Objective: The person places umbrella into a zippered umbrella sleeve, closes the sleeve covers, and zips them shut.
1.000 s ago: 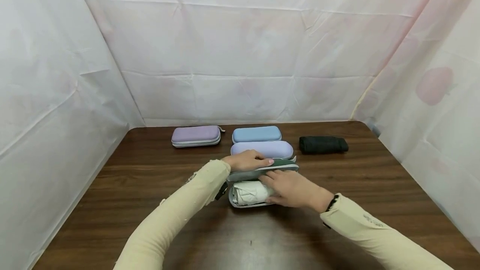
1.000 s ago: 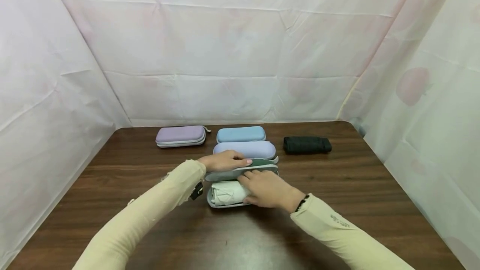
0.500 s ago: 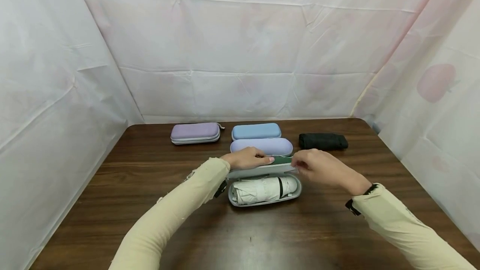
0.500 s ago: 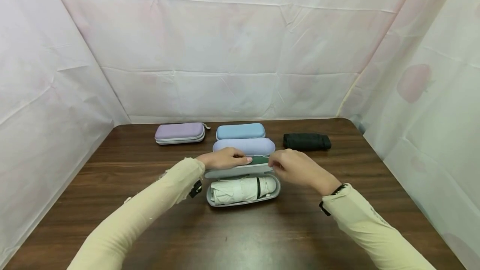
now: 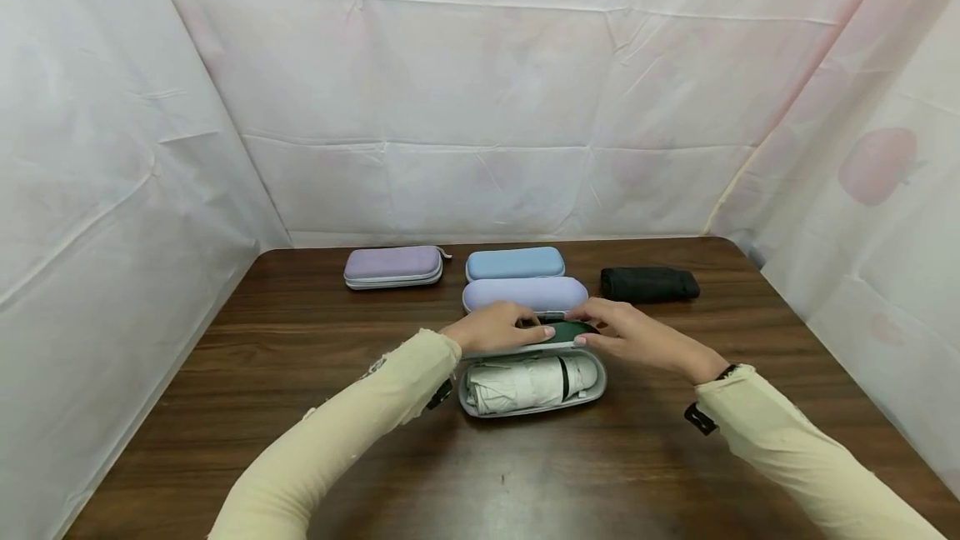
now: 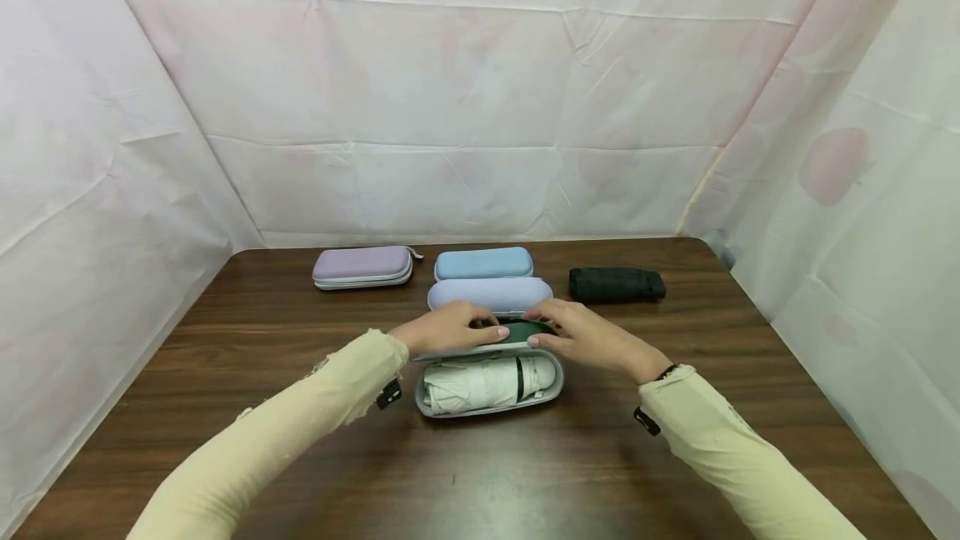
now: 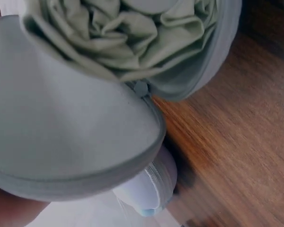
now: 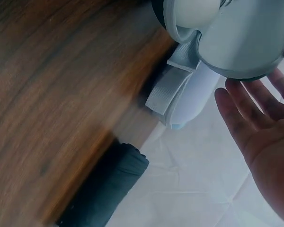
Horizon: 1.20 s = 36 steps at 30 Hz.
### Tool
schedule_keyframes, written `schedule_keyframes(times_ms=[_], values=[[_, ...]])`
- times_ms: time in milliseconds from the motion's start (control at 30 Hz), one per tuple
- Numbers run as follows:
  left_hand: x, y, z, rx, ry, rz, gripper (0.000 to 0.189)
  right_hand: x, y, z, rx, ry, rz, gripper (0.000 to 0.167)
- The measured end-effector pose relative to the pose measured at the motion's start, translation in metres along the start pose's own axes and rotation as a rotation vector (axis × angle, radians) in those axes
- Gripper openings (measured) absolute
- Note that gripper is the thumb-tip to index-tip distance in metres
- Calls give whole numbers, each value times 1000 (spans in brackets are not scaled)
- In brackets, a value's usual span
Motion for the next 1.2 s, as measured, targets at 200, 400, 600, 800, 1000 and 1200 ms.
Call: schedule_keyframes(times_ms=[200,400,600,800,1000,1200], values=[[8,6,-1,-95,19,12,56,1,0,-6,23,-29,4,49],[18,10,-4,-102,-30,-4,52,4,4,-14,6,-62,-16,55],[31,13,-11,-54,-78,-24,53,9,9,-23,-7,-86,-31,57],[43,19,-15,-71,-64,-75,67,9,9,-25,46,-71,1,57],[53,22,-30,-177,-91,-91,84,9,7,-26,82,-42,24,55],[60,29,-44,-459,-51,-79,89,10,8,-29,113,-11,24,55]])
Point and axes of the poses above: each hand's wrist, its own x-axis away from the middle knuckle, its own z-axis out of the back of the hand, y = z × x, the point moved 10 cm from there along -x, towards the middle knuckle, and after that the axes turned 5 degrees about -x, right-handed, at the moved point
